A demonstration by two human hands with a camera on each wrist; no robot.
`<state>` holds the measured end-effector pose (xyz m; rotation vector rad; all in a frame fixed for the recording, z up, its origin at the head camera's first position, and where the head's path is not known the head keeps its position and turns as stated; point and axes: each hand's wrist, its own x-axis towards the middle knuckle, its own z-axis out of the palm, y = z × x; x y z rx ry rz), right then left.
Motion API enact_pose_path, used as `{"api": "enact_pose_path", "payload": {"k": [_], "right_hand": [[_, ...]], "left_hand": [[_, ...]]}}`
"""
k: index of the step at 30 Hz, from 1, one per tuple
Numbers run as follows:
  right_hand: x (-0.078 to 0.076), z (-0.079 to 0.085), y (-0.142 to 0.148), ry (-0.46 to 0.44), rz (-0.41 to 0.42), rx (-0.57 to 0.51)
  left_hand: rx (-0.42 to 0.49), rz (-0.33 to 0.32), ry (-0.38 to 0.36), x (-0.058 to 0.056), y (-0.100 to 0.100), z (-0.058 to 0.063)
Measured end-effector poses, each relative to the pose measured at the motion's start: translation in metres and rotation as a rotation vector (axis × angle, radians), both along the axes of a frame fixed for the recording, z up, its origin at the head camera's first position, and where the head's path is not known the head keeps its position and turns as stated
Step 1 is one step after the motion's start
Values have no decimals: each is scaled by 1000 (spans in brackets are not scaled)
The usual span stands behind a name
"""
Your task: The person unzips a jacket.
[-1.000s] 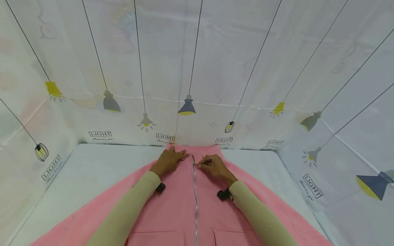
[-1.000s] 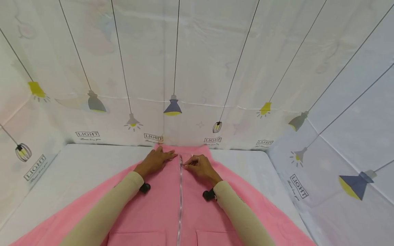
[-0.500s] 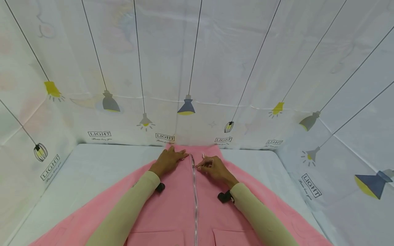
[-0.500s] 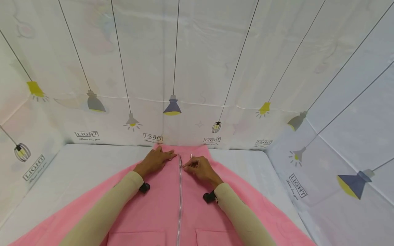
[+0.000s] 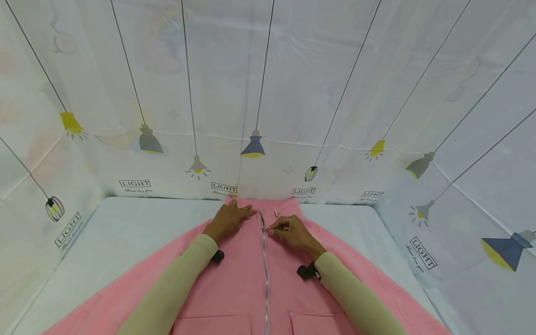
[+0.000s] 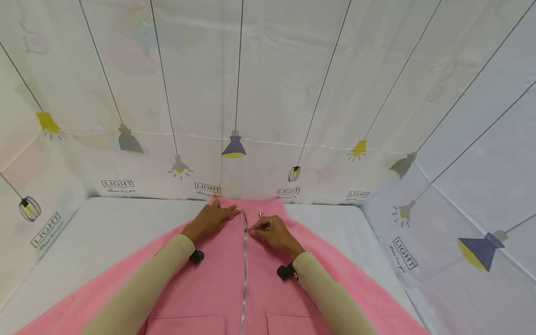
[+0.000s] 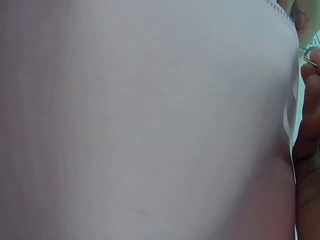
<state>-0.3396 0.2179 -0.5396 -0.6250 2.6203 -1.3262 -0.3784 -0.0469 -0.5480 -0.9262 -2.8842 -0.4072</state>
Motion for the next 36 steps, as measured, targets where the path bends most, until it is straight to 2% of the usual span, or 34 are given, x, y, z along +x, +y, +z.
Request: {"api": "enact_pose_path", "payload": {"k": [11,18,36], "right_hand": [[11,6,2,13,30,8],[15,3,4,-25,39,-28],[26,-3,7,-31,69,-89]], "left_hand": [[-25,-4,0,-3,0,-2],[-14,3,-27,-1,2,1],[-15,0,11,1,2,1]]}}
